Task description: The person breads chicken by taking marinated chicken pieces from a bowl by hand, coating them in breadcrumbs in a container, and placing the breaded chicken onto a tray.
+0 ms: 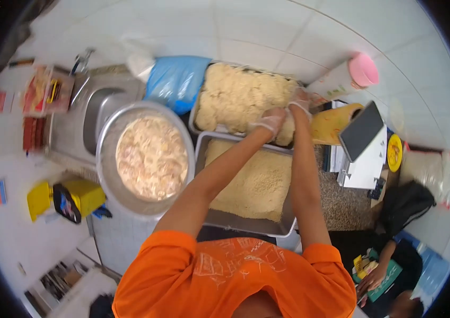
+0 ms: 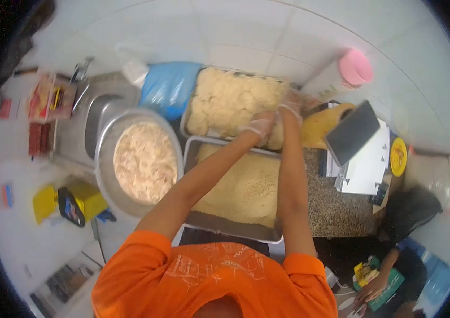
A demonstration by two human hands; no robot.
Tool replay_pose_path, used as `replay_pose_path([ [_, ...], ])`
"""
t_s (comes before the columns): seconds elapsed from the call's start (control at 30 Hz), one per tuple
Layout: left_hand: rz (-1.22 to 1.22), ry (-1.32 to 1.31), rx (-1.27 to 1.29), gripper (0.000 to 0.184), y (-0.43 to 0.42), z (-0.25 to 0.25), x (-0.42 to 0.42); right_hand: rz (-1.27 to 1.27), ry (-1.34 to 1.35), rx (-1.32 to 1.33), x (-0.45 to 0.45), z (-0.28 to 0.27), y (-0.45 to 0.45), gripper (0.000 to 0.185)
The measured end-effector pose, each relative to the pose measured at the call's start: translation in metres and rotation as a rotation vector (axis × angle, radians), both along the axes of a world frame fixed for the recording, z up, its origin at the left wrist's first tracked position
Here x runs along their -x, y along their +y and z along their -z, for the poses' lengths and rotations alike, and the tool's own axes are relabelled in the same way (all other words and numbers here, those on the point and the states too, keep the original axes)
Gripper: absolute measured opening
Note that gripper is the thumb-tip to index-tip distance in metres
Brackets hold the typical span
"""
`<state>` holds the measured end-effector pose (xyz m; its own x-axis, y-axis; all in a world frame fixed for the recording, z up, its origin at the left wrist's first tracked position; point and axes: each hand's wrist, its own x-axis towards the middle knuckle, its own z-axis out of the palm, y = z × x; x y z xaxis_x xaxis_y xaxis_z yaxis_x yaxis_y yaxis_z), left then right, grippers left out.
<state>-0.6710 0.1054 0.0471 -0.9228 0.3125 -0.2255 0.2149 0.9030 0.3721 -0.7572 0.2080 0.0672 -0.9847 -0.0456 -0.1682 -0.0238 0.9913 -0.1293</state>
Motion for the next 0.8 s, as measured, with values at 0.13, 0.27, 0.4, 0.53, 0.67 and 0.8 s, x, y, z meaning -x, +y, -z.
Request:
replay_pose_path([
  [0.13, -0.204, 0.065, -0.437, 0.020, -0.003, -0.034, -0.018, -0.212, -0.112, -0.106, -0.001, -0.029, 0.005, 0.033],
  [0.27, -0.228, 0.090, -0.404, 0.023, -0.063, -0.072, -0.051, -0.131, 0.058, 0.073, -0.065, -0.147, -0.067, 0.032],
  [0.4, -0.513, 0.462, -0.966, 0.031, -0.204, -0.072, -0.186, -0.429, 0.074, 0.362, -0.172, -0.161, -0.176, 0.024],
  [0.53, -0.795, 0.223, 0.076, 0.024, -0.338, -0.059, -0.287, -0.880, -0.075, 0.317, -0.238, -0.058, -0.279, 0.022],
  [0.67, -0.710, 0.330, 0.275, 0.025, -0.391, -0.006, -0.302, -0.948, 0.269, 0.376, -0.226, -0.005, -0.371, 0.019],
  [0.8, -0.884, -0.054, 0.186, 0.031, -0.398, -0.007, -0.272, -1.042, 0.440, 0.285, -0.186, 0.018, -0.412, 0.017],
])
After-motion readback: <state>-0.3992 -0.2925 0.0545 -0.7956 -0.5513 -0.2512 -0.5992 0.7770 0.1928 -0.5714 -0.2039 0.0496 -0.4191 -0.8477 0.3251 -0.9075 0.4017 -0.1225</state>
